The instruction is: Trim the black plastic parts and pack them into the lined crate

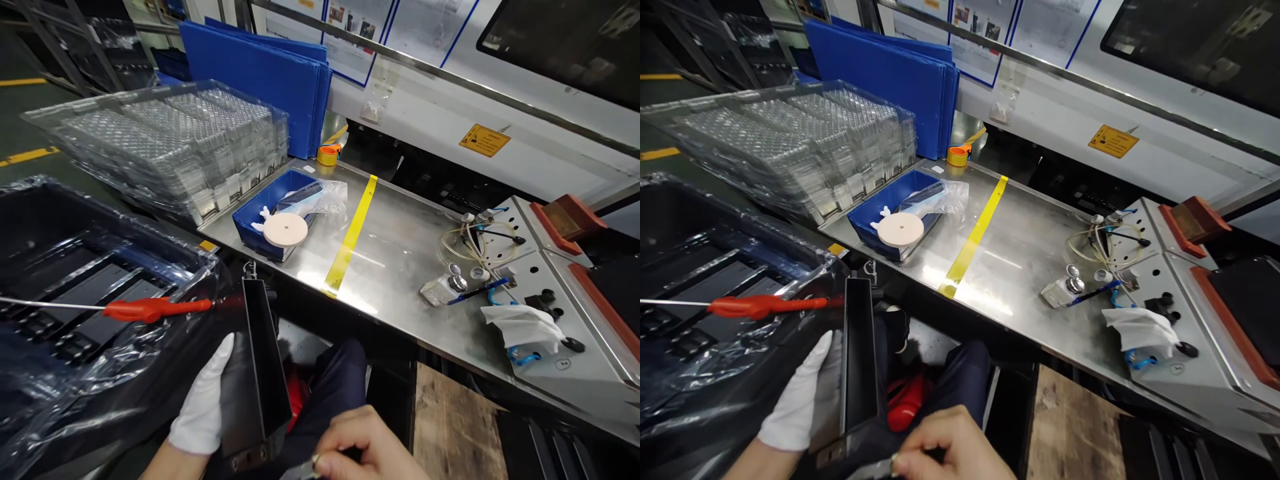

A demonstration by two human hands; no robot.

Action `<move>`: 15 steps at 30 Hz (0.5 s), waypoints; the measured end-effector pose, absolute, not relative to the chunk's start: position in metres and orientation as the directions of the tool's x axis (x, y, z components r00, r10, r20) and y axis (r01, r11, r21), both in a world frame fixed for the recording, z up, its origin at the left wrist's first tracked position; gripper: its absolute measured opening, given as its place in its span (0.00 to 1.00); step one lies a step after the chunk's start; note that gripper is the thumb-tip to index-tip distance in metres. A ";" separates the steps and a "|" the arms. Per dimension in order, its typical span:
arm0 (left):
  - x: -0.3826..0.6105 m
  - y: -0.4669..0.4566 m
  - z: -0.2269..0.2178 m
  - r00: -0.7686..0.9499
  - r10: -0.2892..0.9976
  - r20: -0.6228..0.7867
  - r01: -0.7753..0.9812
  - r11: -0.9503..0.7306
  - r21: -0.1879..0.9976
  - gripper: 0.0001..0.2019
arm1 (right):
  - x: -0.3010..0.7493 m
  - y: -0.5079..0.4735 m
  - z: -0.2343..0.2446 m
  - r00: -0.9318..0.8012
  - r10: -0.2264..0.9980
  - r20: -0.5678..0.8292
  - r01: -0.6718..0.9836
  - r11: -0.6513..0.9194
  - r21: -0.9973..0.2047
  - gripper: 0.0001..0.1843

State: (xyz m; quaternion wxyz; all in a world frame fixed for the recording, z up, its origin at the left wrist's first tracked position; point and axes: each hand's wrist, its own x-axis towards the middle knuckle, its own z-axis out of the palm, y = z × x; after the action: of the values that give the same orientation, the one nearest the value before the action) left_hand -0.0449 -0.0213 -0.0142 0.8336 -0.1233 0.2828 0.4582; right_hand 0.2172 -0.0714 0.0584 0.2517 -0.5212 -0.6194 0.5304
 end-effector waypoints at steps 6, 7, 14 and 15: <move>-0.033 -0.044 -0.020 0.259 0.546 -0.796 -0.741 0.642 0.199 0.03 | 0.195 -0.029 0.044 -0.062 0.996 -0.062 0.187 -0.050 -0.981 0.14; -0.030 -0.048 -0.025 0.297 0.532 -0.793 -0.742 0.651 0.159 0.02 | 0.188 -0.022 0.043 -0.030 0.999 -0.035 0.169 -0.029 -0.985 0.12; -0.009 -0.044 -0.020 0.519 0.604 -0.604 -0.690 0.714 0.121 0.14 | 0.168 -0.007 0.035 0.024 0.983 0.180 0.185 0.173 -0.967 0.17; -0.007 -0.042 -0.013 0.528 0.607 -0.593 -0.683 0.719 0.128 0.15 | 0.167 -0.007 0.034 0.027 0.976 0.217 0.202 0.207 -0.957 0.17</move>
State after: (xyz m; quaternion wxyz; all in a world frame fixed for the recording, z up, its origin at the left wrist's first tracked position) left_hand -0.0067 -0.0421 -0.0127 0.8720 -0.0604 0.3146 0.3701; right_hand 0.1674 -0.0074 0.0337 0.5106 -0.5027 -0.5857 0.3789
